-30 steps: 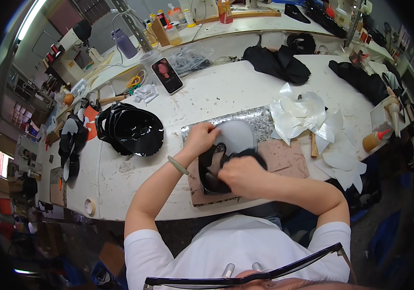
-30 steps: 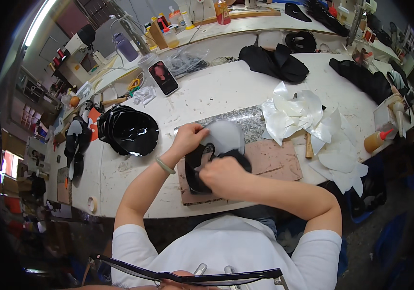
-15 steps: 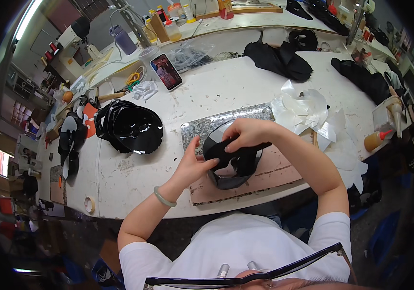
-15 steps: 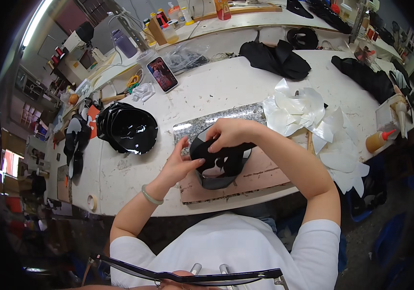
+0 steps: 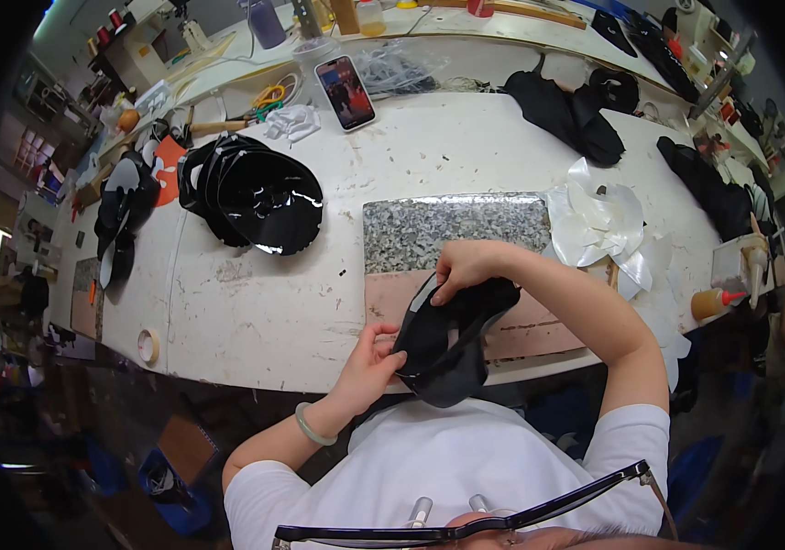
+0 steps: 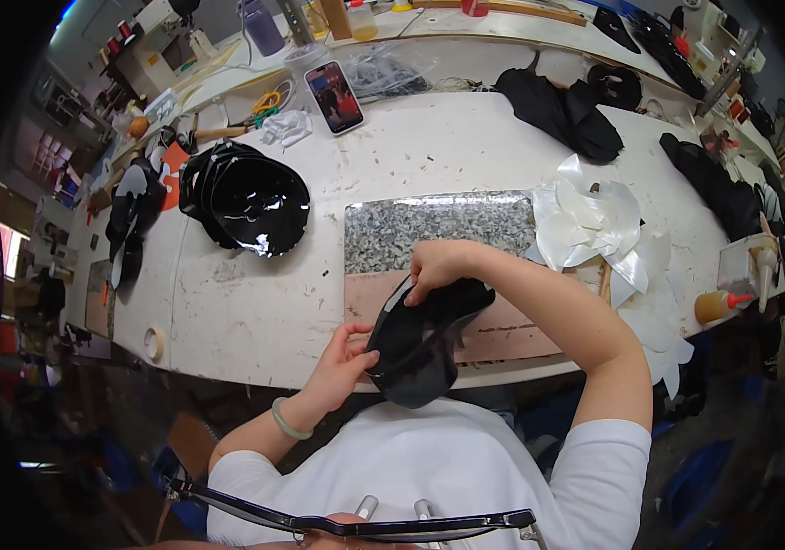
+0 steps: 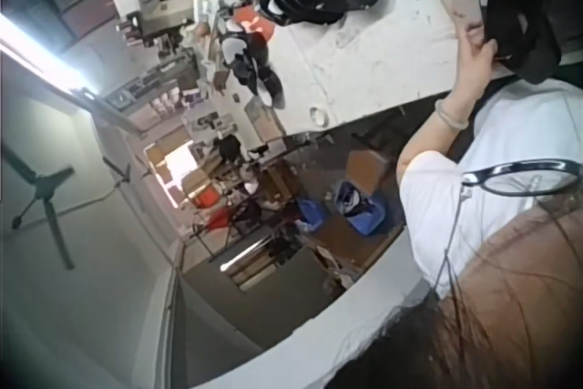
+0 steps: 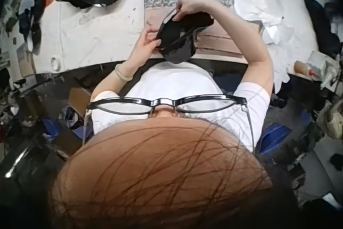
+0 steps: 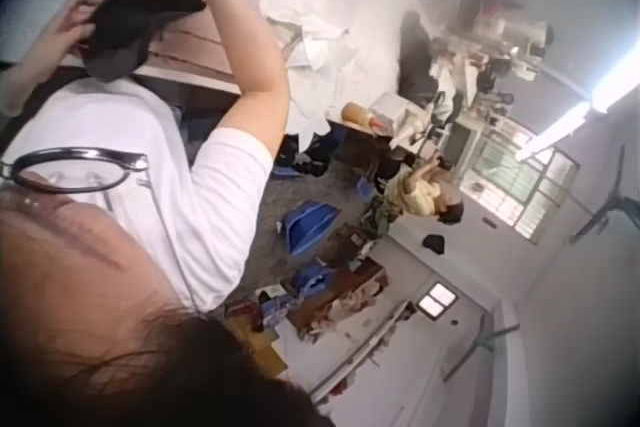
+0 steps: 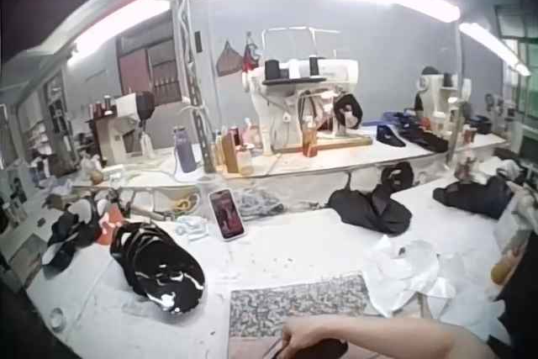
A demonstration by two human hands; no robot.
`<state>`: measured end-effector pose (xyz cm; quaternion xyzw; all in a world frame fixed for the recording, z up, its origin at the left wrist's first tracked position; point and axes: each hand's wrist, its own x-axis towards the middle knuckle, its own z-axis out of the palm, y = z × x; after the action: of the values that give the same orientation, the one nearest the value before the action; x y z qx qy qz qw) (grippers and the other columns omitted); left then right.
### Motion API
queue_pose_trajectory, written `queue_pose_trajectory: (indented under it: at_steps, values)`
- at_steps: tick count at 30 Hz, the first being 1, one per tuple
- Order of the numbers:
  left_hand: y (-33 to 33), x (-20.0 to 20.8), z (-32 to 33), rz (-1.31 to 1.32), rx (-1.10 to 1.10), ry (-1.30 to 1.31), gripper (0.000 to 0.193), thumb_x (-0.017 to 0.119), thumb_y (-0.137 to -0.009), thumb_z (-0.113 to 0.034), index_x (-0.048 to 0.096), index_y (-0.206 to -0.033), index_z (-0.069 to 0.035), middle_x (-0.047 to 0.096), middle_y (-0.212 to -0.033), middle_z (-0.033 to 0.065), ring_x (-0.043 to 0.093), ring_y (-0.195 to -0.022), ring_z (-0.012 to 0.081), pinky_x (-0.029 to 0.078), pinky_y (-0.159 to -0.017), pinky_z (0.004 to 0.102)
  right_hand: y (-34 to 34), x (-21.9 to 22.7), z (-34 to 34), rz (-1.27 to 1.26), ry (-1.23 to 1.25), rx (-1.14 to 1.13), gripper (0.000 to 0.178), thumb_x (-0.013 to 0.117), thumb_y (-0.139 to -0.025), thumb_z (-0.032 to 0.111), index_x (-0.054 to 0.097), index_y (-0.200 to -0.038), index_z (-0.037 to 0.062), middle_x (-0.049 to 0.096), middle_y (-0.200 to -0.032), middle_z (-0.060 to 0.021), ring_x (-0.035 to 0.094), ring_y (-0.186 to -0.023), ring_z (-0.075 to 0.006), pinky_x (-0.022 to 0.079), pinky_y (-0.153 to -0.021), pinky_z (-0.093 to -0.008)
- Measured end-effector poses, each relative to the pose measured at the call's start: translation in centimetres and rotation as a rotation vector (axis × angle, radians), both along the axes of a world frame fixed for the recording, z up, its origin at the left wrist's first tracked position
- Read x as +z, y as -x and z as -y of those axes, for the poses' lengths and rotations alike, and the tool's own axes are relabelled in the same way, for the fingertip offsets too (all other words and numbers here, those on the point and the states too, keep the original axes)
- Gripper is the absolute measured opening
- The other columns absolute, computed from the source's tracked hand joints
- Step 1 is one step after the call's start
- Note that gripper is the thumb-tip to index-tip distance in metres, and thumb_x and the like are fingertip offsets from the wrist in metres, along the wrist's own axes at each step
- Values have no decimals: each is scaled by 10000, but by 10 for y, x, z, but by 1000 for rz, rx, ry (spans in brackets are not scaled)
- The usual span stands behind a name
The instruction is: The person attaches lining inserts into shoe upper components by hand, pressing and smoothing the pieces together on the workbench.
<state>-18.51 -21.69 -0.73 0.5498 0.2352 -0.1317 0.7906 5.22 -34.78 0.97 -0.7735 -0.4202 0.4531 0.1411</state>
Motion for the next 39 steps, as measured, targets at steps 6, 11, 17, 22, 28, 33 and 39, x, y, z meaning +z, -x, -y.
queue_pose_trajectory:
  at_steps: [6, 11, 17, 22, 28, 33, 39]
  values:
    - [13, -1, -13, 155, -185, -421, 376, 625, -872, -86, 393, -1163, -40, 655, -844, 65, 627, -727, 136, 493, -631, 270, 8, -11, -15, 46, 43, 63, 483, 770, -681, 486, 695, -817, 29, 661, -728, -116, 636, -720, -240, 484, -651, -362]
    - [17, 10, -27, 103, -382, -864, 417, 716, -807, -173, 459, -1105, -34, 611, -735, 61, 601, -634, 205, 487, -601, 343, 9, -12, -23, 62, 117, 96, 514, 759, -684, 513, 689, -812, 21, 664, -751, -123, 638, -751, -258, 484, -675, -374]
    - [3, 0, -50, 654, -633, -1206, 317, 746, -747, -198, 593, -1010, -107, 590, -1062, 63, 543, -1039, 259, 468, -783, 350, 10, 8, -41, 72, 289, 62, 578, 797, -625, 477, 698, -870, -37, 686, -880, -176, 655, -851, -306, 497, -749, -382]
    - [-16, -10, -64, 961, -897, -1264, 534, 682, -798, -303, 537, -1302, -202, 459, -1393, -5, 290, -1342, 331, 284, -1040, 481, 10, 8, -45, 91, 289, 87, 520, 779, -641, 475, 701, -752, -27, 673, -724, -140, 648, -684, -288, 495, -631, -373]
    - [-53, -8, -72, 945, -990, -1275, 715, 568, -774, -621, 491, -1356, -212, 423, -1432, -13, 187, -1405, 348, 142, -1097, 533, 24, 16, -40, 237, 346, 28, 654, 794, -611, 480, 681, -954, -65, 682, -960, -197, 662, -911, -319, 522, -790, -402]
    - [-79, -3, -66, 1065, -948, -1311, 714, 589, -759, -617, 510, -1340, -209, 494, -1336, 15, 358, -1272, 318, 230, -1039, 473, 7, 19, 14, 208, 380, -45, 572, 756, -678, 488, 693, -860, -50, 686, -819, -189, 672, -755, -307, 532, -654, -388]
    - [-110, -5, -57, 1197, -906, -1344, 544, 598, -821, -518, 575, -1274, -217, 554, -1075, -2, 451, -970, 214, 308, -842, 376, 8, 13, 75, -203, 160, -722, 366, 779, -723, 343, 669, -766, -3, 611, -664, -77, 595, -534, -150, 534, -525, -285]
